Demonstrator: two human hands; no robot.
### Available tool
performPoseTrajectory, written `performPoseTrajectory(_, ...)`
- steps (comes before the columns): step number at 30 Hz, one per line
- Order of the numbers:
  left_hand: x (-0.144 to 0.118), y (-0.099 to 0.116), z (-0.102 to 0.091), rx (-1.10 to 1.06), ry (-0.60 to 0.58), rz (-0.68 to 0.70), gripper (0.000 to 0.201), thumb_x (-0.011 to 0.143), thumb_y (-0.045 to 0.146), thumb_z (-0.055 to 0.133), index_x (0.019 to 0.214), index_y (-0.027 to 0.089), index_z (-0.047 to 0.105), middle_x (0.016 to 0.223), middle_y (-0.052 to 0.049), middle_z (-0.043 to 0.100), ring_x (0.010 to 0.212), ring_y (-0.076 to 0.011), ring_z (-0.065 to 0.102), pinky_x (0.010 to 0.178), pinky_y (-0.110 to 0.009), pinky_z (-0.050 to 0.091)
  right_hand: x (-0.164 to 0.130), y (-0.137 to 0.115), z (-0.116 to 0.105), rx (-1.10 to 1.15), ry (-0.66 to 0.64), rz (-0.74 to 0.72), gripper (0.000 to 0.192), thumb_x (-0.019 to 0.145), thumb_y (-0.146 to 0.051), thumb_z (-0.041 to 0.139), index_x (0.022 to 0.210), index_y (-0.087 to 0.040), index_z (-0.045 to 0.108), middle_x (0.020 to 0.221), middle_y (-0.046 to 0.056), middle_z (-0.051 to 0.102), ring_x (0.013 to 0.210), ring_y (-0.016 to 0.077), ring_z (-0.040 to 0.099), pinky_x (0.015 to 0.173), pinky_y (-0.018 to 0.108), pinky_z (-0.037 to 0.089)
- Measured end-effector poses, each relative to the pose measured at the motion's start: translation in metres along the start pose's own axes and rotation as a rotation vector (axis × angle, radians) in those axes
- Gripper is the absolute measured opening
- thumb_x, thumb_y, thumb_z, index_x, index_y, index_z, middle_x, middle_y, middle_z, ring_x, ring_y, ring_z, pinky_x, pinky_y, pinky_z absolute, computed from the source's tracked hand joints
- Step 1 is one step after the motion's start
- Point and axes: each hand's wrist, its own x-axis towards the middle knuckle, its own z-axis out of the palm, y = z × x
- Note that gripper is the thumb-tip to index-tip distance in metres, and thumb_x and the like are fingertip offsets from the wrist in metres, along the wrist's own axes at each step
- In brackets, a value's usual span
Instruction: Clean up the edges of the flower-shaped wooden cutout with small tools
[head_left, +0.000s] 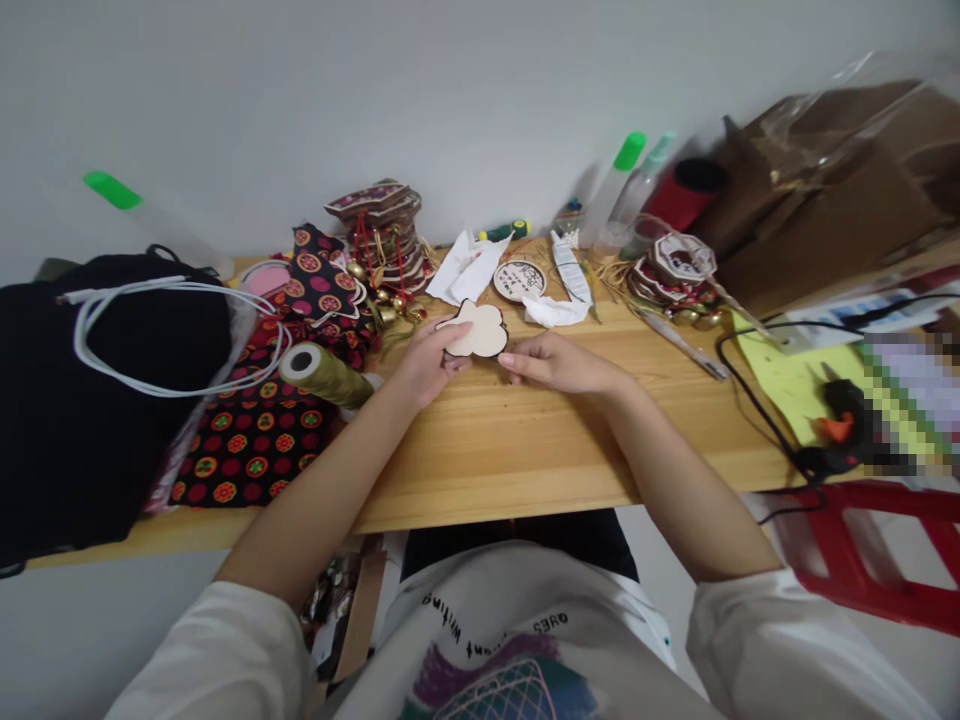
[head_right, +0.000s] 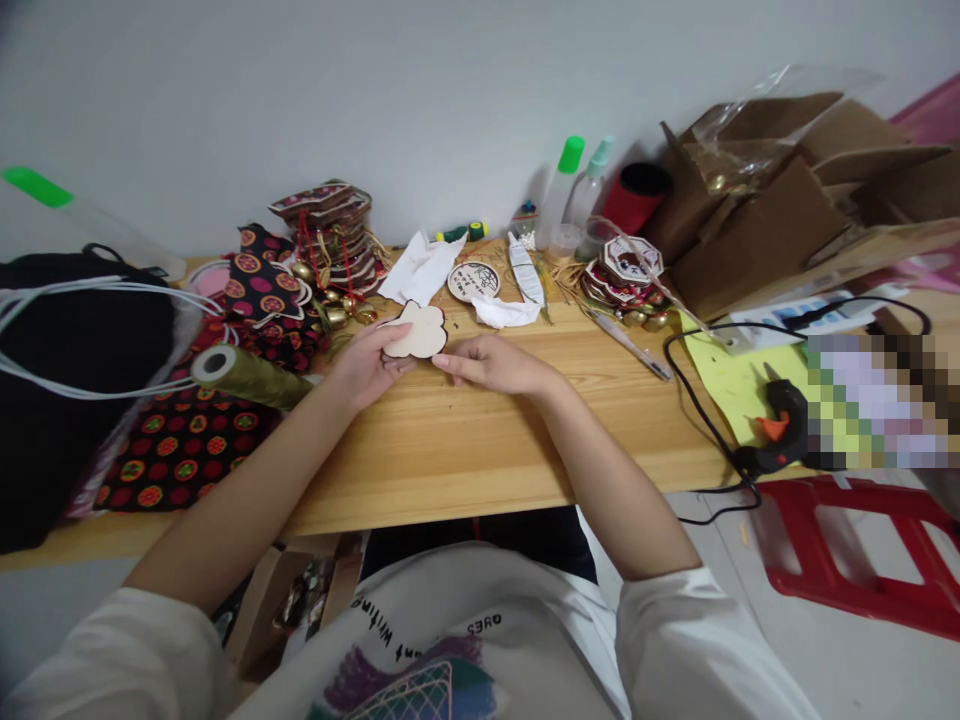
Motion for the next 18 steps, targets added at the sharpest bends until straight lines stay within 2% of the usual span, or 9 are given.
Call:
performPoseTrajectory(7, -0.0009, 0.0007, 0.0004, 0.007, -0.013, 0.002, 0.016, 0.062, 0.012, 0.066, 0.075, 0.008, 0.059, 0.060, 0.000, 0.056, 0.039, 0.0001, 0.032, 0.035, -0.015, 0.023, -0.0007, 0.0000, 0.0012, 0.018, -0.006, -0.029, 0.052, 0.085, -0.056, 0.040, 0.064, -0.011, 0.057, 0.043, -0.007, 0.031, 0.042, 0.0047, 0.029, 0.045, 0.020, 0.026)
performPoseTrajectory(18, 0.0011, -0.0024, -0.0015, 0.042, 0.024, 0.008, 0.017, 0.060, 0.015, 0.068, 0.071, 0.011, 0.057, 0.058, 0.002, 0.054, 0.041, -0.0020, 0.037, 0.035, -0.015, 0.023, -0.0006, -0.0029, 0.0012, -0.011, 0.003, -0.021, 0.050, 0.084, -0.054, 0.044, 0.062, -0.011, 0.059, 0.046, -0.005, 0.040, 0.045, 0.0049, 0.034, 0.048, 0.020, 0.028)
